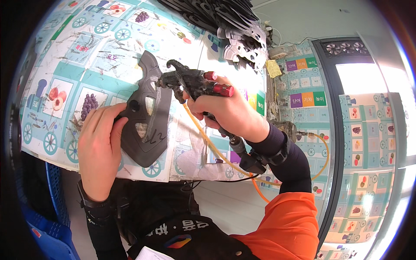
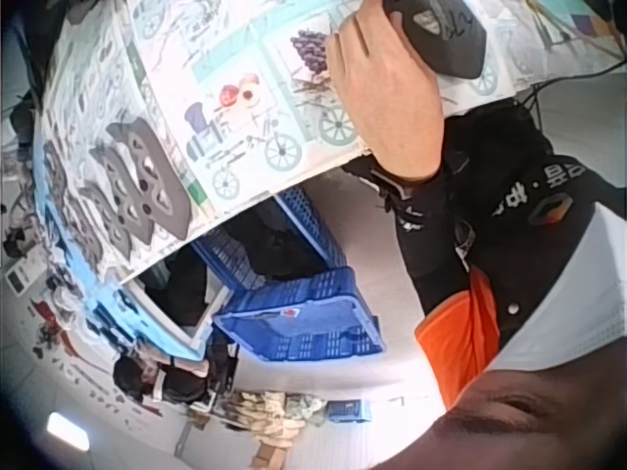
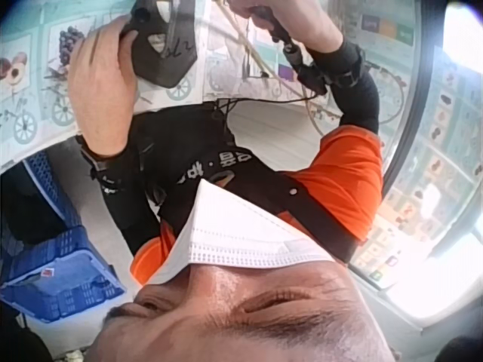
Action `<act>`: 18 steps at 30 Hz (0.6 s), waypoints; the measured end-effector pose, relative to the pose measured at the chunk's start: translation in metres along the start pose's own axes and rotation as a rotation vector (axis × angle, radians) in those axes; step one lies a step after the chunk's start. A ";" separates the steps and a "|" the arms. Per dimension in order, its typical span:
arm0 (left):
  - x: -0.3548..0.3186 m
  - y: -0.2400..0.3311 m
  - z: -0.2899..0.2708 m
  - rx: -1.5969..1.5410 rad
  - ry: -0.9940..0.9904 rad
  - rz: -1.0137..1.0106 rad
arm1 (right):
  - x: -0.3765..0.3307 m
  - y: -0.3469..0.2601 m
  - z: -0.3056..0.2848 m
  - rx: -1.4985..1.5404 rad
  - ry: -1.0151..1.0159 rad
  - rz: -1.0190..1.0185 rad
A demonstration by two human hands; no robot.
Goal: The person picks up grey shoe components from a table and applies glue to specific areas using a handheld glue gun. The person handles the components one at a time, positioning them carefully to apply the glue and then placing them back on the workspace.
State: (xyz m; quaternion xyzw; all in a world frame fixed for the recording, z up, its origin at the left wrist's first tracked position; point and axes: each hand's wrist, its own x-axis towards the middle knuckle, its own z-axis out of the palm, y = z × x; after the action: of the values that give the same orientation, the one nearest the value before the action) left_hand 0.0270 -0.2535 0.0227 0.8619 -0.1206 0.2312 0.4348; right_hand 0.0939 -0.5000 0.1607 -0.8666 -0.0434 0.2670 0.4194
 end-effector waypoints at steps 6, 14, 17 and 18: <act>0.000 0.000 -0.001 0.000 0.002 0.013 | -0.001 -0.004 0.006 -0.097 -0.039 -0.068; 0.000 -0.001 0.000 0.000 0.004 0.008 | -0.008 -0.004 0.003 -0.030 -0.087 0.053; 0.000 -0.001 0.001 0.003 0.007 0.009 | -0.012 -0.003 -0.001 -0.047 -0.072 0.098; 0.000 -0.001 0.001 0.007 0.009 0.010 | -0.013 -0.002 -0.002 -0.057 -0.073 0.105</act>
State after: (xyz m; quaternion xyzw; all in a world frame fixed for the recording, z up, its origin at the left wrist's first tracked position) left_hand 0.0280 -0.2535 0.0218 0.8618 -0.1221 0.2374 0.4312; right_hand 0.0839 -0.5043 0.1688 -0.8688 -0.0207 0.3188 0.3783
